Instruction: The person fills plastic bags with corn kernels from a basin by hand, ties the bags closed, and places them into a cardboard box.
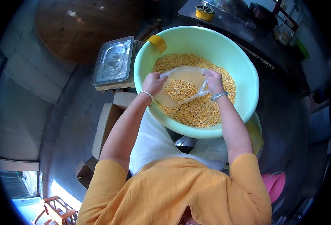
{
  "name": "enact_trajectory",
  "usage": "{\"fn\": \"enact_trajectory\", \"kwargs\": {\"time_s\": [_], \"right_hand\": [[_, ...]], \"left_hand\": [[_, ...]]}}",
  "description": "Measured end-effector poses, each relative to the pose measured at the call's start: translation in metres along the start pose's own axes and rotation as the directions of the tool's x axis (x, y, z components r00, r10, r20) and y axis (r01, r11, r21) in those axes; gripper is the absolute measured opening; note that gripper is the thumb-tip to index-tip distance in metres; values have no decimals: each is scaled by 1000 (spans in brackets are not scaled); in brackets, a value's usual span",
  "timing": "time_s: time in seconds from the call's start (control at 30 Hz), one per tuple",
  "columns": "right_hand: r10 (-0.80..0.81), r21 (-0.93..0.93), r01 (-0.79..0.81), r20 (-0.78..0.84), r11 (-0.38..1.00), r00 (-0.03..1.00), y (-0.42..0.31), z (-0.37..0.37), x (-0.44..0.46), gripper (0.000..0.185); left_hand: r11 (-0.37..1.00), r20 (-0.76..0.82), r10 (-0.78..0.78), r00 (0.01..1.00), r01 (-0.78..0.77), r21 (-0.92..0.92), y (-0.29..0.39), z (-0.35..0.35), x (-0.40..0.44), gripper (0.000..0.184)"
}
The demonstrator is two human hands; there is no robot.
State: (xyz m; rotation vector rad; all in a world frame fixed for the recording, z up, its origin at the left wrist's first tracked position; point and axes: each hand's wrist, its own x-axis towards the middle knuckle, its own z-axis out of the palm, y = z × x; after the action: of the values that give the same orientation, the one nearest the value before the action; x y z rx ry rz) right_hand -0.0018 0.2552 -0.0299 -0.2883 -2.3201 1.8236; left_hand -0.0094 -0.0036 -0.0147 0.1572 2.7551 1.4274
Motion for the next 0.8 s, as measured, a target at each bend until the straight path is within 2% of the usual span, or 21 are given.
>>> {"fn": "enact_trajectory", "kwargs": {"time_s": [0.03,0.07,0.17,0.27,0.37,0.5,0.57,0.7,0.8], "right_hand": [[-4,49,5,-4,999,1000,2,-3,4,17],[59,-8,-59,10,998,998,1,-8,8,17],[-14,-37,14,3,999,1000,-18,-7,14,16],[-23,-150,32,59,988,998,-54,-4,20,15],[-48,-202,67,95,977,994,-97,-1,22,14],[-95,-251,141,187,958,978,-161,16,23,15],[-115,-272,176,227,946,967,-191,25,29,16],[-154,-141,213,344,967,926,-233,57,52,17],[-196,-211,302,412,930,890,-256,102,64,17]], "left_hand": [[999,6,-6,1000,6,-40,-1,1,0,30],[997,12,-10,1000,11,-80,-1,3,1,30],[978,13,2,1000,1,-208,1,7,6,33],[941,42,-24,999,37,-337,9,-2,6,33],[902,-10,19,1000,-21,-431,17,-15,6,31],[741,34,-43,998,55,-669,47,-62,-6,28],[681,46,-62,997,76,-728,57,-90,-11,26],[581,19,-135,991,94,-808,61,-148,-19,23],[563,-39,-141,989,48,-825,44,-183,-17,24]]}}
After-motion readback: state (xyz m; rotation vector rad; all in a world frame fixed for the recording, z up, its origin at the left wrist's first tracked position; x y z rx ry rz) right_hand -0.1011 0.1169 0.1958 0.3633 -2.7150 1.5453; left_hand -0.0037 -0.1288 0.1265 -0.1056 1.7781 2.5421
